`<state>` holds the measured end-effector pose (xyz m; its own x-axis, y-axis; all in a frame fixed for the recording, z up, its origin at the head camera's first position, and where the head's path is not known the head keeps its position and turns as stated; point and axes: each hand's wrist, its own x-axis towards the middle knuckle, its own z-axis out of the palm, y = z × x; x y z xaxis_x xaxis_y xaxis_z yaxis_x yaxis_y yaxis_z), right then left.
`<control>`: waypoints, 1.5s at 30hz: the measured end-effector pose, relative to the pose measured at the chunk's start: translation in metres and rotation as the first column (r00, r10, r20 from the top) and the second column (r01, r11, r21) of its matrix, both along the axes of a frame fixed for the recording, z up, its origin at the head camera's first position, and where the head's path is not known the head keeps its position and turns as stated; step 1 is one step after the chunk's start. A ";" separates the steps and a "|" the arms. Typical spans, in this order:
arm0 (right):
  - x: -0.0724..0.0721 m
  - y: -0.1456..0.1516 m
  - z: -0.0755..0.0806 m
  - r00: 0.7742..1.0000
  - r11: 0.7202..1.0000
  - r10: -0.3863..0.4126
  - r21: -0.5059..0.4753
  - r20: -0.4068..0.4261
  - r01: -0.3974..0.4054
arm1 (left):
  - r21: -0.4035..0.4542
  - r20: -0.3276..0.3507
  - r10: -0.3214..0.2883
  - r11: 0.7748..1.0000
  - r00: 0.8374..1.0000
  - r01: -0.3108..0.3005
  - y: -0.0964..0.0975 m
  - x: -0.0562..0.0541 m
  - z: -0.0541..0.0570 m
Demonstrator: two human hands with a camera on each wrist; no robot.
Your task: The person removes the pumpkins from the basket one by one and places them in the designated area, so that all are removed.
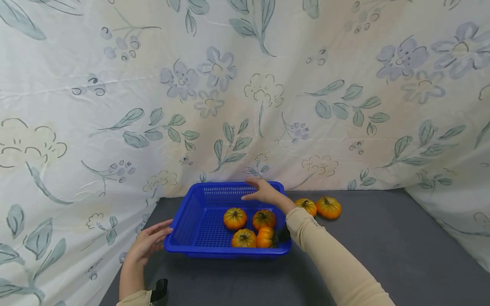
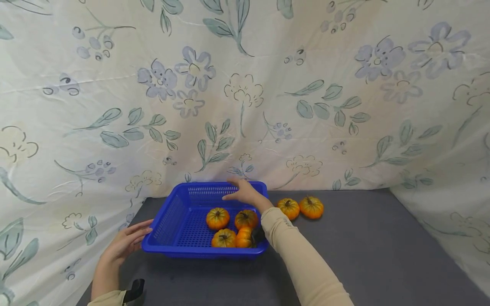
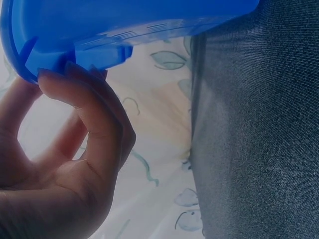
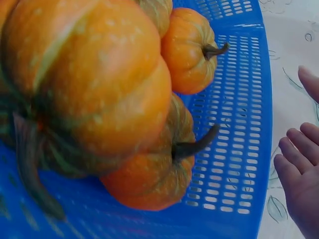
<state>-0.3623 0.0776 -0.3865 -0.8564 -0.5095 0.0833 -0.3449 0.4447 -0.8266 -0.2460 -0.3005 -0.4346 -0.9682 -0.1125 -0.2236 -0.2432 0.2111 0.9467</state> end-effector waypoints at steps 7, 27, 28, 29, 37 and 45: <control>0.003 -0.008 -0.005 0.999 0.998 0.006 0.064 0.043 -0.009 | 0.019 -0.006 -0.009 1.000 1.000 0.009 0.002 0.000 0.003; 0.006 -0.022 -0.021 0.988 0.984 0.096 0.139 0.122 -0.113 | 0.020 -0.009 -0.007 1.000 1.000 0.007 0.002 0.001 0.003; 0.006 -0.022 -0.022 0.987 0.982 0.101 0.145 0.124 -0.119 | 0.023 -0.009 -0.006 1.000 1.000 0.006 0.002 0.001 0.003; 0.006 -0.023 -0.022 0.986 0.981 0.102 0.149 0.128 -0.121 | 0.025 -0.009 -0.005 1.000 1.000 0.005 0.002 0.001 0.003; 0.007 -0.026 -0.026 0.980 0.979 0.095 0.163 0.177 -0.124 | 0.012 -0.010 -0.006 1.000 1.000 0.006 0.003 0.002 0.003; 0.008 -0.028 -0.029 0.974 0.975 0.139 0.150 0.178 -0.166 | 0.005 -0.010 -0.001 1.000 1.000 0.001 0.004 0.002 0.002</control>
